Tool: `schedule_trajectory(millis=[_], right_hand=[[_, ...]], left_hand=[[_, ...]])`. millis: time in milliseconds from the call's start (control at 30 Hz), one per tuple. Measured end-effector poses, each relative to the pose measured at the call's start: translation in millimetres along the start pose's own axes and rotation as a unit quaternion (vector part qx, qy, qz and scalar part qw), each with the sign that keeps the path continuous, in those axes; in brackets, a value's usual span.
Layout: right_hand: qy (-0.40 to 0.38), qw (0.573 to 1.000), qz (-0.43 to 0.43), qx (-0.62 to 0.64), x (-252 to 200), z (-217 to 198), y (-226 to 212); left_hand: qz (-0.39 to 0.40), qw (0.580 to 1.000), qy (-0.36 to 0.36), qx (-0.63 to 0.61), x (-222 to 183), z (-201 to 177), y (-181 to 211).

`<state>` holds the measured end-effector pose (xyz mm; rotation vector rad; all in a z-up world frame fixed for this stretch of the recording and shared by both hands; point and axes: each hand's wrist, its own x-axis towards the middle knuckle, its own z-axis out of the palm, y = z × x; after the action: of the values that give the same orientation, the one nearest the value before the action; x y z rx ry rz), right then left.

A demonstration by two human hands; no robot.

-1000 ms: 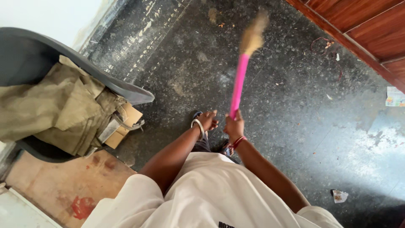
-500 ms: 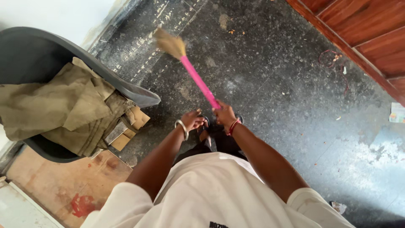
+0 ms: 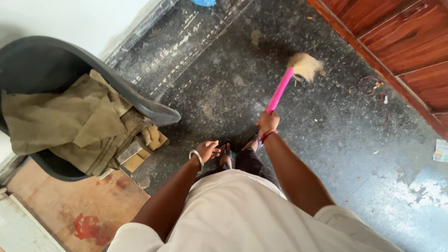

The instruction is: The person sweeps the floor using a broom with a pink handle, moving debris and dust across the dark surface in a production area of a bakery.

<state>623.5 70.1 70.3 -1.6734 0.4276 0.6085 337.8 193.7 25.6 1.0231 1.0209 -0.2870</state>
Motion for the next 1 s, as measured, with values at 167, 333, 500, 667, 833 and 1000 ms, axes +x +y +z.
schedule_trajectory(millis=[167, 333, 500, 667, 833, 1000], right_hand=[[-0.136, 0.984, -0.056, -0.098, -61.7, -0.8, -5.0], [-0.517, 0.803, -0.029, -0.293, -80.9, -18.7, -52.8], [-0.502, 0.812, -0.026, -0.296, -9.6, -32.3, -100.1], [-0.393, 0.865, -0.07, -0.305, 97.9, -78.8, -80.8], [-0.329, 0.927, -0.014, -0.178, 152.5, -115.3, -71.3], [-0.273, 0.95, 0.018, -0.151, 153.9, -80.0, -92.1]], left_hand=[[-0.035, 0.998, -0.028, -0.034, 28.2, 39.5, 60.8], [-0.027, 0.988, -0.033, -0.148, 73.8, 94.7, 122.1], [0.024, 0.93, 0.188, -0.314, 144.8, 102.7, 170.8], [-0.046, 0.905, 0.24, -0.347, 177.3, 40.6, 198.2], [-0.083, 0.921, 0.206, -0.32, 223.5, -18.2, 242.6], [-0.152, 0.978, 0.096, -0.101, 262.6, 2.6, 296.8]])
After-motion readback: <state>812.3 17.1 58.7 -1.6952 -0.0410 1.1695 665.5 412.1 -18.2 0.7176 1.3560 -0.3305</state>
